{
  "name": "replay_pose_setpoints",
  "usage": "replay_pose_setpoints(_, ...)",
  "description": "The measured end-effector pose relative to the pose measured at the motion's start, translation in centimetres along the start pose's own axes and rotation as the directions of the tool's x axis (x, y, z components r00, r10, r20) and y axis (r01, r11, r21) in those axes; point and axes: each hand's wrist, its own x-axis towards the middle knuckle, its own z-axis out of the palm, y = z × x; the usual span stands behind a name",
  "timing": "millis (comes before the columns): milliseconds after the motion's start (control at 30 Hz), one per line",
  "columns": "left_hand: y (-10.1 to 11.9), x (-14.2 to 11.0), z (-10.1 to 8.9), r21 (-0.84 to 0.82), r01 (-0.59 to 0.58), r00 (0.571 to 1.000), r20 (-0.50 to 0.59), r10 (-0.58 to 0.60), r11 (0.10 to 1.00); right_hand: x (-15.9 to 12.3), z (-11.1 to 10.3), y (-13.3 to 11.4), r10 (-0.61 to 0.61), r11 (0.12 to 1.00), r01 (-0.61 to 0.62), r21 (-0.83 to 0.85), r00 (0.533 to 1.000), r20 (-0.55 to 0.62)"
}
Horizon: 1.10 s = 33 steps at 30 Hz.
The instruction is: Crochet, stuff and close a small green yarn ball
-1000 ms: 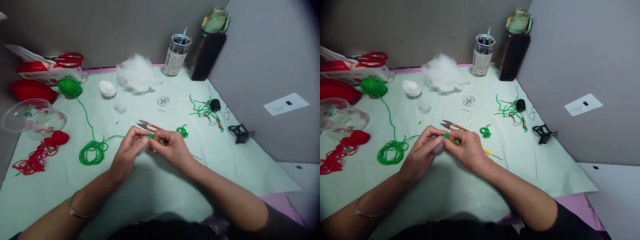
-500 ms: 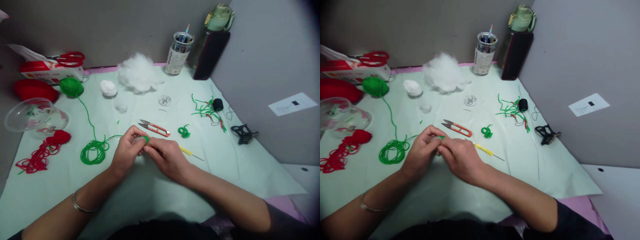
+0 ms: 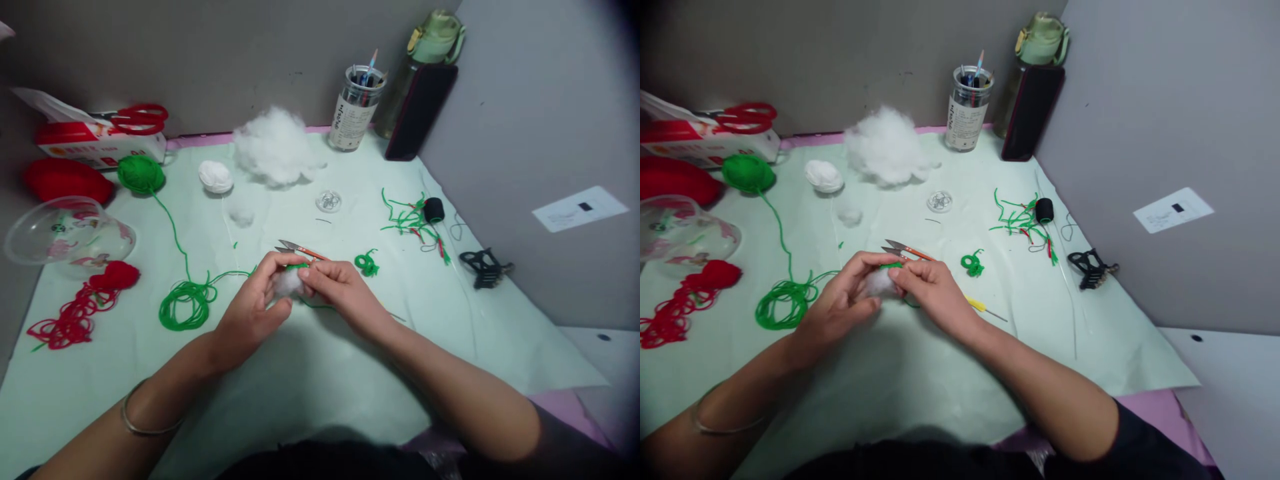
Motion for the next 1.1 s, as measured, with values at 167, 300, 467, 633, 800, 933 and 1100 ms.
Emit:
replay_pose_setpoints(167, 0.5, 0.6, -0.8, -0.055, 0.11, 0.992, 0.065, -0.107, 0.992, 0.1, -0.4, 0.2, 0.02, 0.997, -0.019, 0.073, 1.0, -0.017)
replay_pose_setpoints(300, -0.3, 0.7, -0.5, -0.046, 0.11, 0.994, 0.006, -0.11, 0.993, 0.1, -0.2, 0.1, -0.006, 1.0, 0.006, 0.02, 1.0, -0.002)
replay_pose_setpoints(467, -1.1, 0.4, 0.3, -0.166, 0.103, 0.992, -0.058, -0.114, 0.981, -0.2, 0.1, -0.1, -0.11, 0.986, 0.111, -0.123, 0.994, 0.012)
replay_pose_setpoints(633, -0.6, 0.3, 0.9, -0.222, 0.11, 0.975, -0.166, -0.149, 0.969, -1.3, 0.8, -0.5, -0.12, 0.962, 0.13, -0.241, 0.991, 0.056)
replay_pose_setpoints(800, -0.4, 0.5, 1.4, -0.153, 0.04, 0.962, -0.262, -0.08, 0.987, -1.0, 1.1, -0.6, -0.088, 0.978, 0.099, -0.181, 0.994, 0.07)
replay_pose_setpoints(933, -0.6, 0.2, 1.5, -0.128, 0.034, 0.968, -0.242, -0.064, 0.991, -0.2, 0.7, -0.2, -0.066, 0.997, 0.068, -0.042, 0.997, 0.032)
replay_pose_setpoints(1100, -0.3, -0.2, 1.0, -0.254, 0.058, 0.985, -0.143, -0.097, 0.965, -0.4, 0.7, 0.2, -0.058, 0.993, 0.053, -0.108, 0.997, -0.047)
